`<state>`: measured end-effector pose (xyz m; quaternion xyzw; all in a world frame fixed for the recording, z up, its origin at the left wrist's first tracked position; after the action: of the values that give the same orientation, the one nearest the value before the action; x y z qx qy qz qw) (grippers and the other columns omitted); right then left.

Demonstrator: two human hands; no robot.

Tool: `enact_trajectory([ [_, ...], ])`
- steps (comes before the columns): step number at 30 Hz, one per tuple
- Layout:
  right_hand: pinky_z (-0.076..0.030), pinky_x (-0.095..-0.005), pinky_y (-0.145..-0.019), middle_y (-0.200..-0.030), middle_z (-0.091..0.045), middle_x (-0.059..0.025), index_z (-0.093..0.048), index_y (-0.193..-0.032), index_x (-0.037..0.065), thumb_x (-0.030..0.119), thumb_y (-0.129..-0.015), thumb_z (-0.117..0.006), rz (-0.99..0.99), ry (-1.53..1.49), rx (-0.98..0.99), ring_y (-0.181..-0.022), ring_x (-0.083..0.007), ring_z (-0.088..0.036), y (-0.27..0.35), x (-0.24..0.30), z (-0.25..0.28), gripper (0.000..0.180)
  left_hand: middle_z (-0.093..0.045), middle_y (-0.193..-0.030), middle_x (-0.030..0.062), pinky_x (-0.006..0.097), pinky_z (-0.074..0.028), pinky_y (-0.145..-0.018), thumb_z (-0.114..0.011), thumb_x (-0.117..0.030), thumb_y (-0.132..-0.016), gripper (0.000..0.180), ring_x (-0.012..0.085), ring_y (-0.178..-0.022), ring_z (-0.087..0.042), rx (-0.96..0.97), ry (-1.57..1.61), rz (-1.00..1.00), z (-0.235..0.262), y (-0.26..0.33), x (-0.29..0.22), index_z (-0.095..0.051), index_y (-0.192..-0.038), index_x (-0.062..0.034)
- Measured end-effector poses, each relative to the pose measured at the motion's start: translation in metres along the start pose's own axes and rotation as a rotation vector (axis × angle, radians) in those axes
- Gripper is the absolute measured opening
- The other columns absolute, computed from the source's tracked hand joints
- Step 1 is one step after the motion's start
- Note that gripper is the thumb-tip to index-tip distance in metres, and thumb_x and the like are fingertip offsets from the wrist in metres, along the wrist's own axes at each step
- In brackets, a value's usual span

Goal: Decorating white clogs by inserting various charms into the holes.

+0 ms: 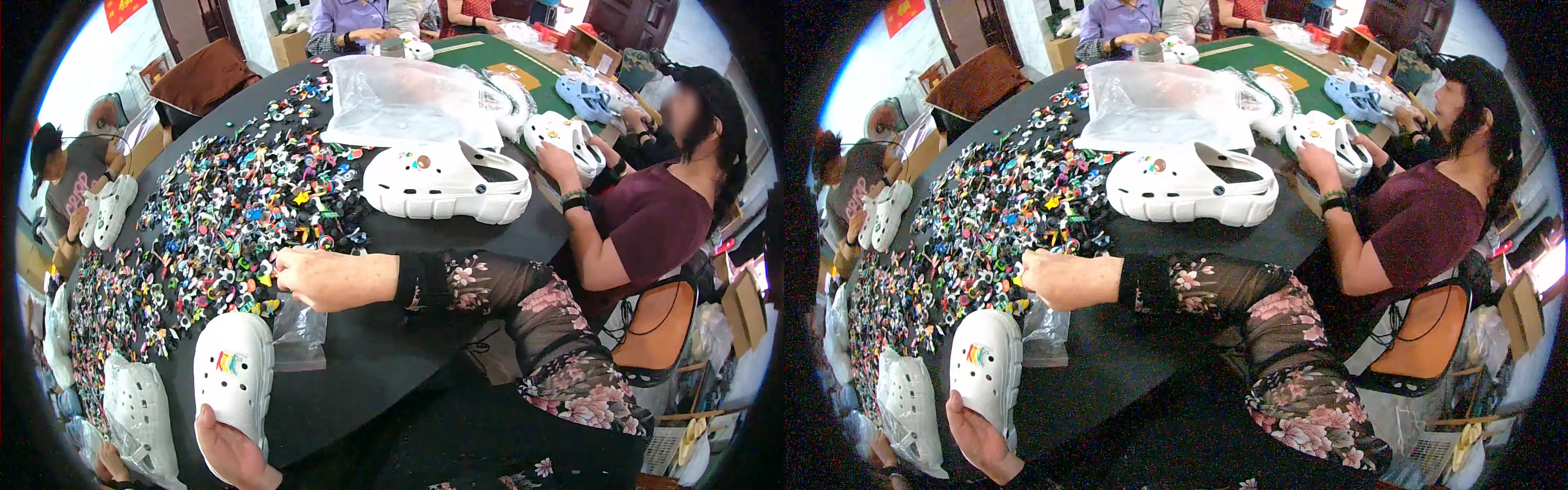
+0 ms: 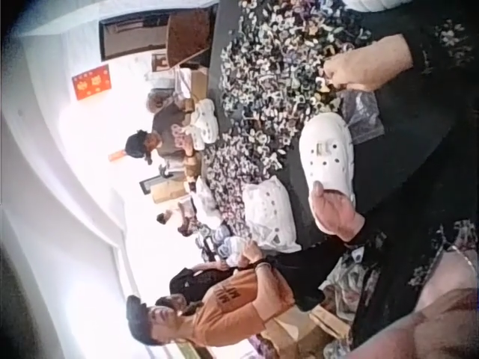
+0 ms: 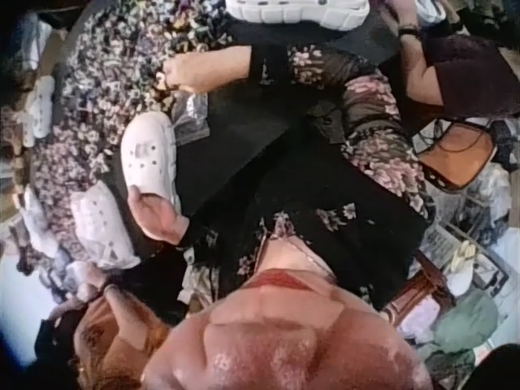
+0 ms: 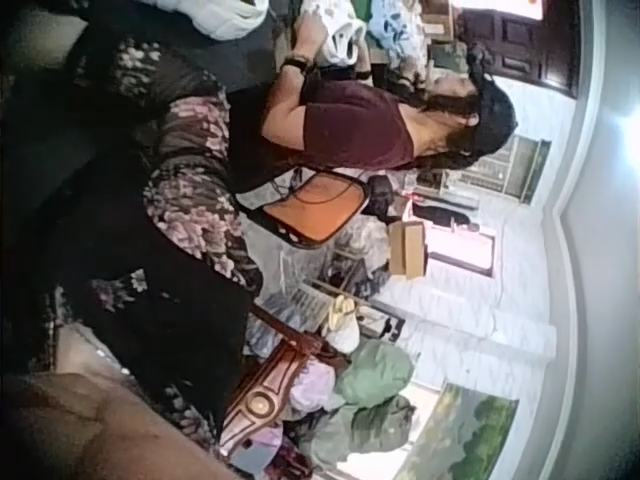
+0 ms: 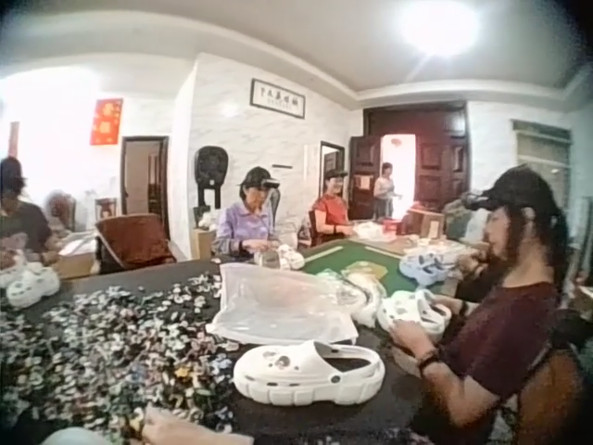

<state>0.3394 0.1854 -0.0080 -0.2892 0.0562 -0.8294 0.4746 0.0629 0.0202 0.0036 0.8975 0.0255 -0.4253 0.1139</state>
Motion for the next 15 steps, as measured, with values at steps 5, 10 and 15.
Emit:
enact_trajectory([
  [5, -0.047, -0.042, -0.087, -0.107, -0.052, -0.0232, -0.058, -0.095, -0.008, 0.003, -0.076, -0.057, -0.004, 0.151, -0.014, -0.101, -0.0351, -0.054, 0.004, -0.007, -0.008, 0.022, -0.059, -0.128, 0.0147, 0.042, -0.043, -0.101, -0.055, -0.028, -0.095, 0.048, 0.0284, -0.117, -0.057, -0.079, -0.088, -0.059, 0.013, -0.004, 0.0, -0.05, -0.131, 0.0031],
  [10, -0.051, -0.0392, -0.08, -0.1, -0.056, -0.0199, -0.061, -0.088, -0.006, 0.008, -0.08, -0.055, 0.052, 0.275, -0.028, -0.093, -0.0319, -0.058, 0.005, -0.009, -0.013, 0.017, -0.064, -0.122, 0.0124, 0.033, -0.043, -0.098, -0.055, -0.032, -0.094, 0.045, 0.0224, -0.112, -0.059, 0.025, -0.114, 0.045, 0.015, -0.006, -0.004, -0.055, -0.126, -0.0002],
  [15, -0.053, -0.0396, -0.079, -0.094, -0.06, -0.0182, -0.065, -0.083, -0.004, 0.009, -0.077, -0.061, 0.051, 0.29, -0.11, -0.092, -0.0306, -0.061, 0.006, -0.004, -0.009, 0.015, -0.055, -0.132, 0.0183, 0.043, -0.041, -0.103, -0.05, -0.031, -0.097, 0.048, 0.0279, -0.118, -0.055, 0.07, -0.384, -0.199, 0.026, -0.013, 0.002, -0.049, -0.13, 0.0043],
])
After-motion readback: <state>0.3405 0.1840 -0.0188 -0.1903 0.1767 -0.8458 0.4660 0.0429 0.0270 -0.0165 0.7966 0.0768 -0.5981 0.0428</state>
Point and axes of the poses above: each hand's wrist, its own y-axis away from the middle knuckle, its own z-axis out of the back of the hand, x = y × z, the point moved 1 cm from there along -y, towards the middle knuckle
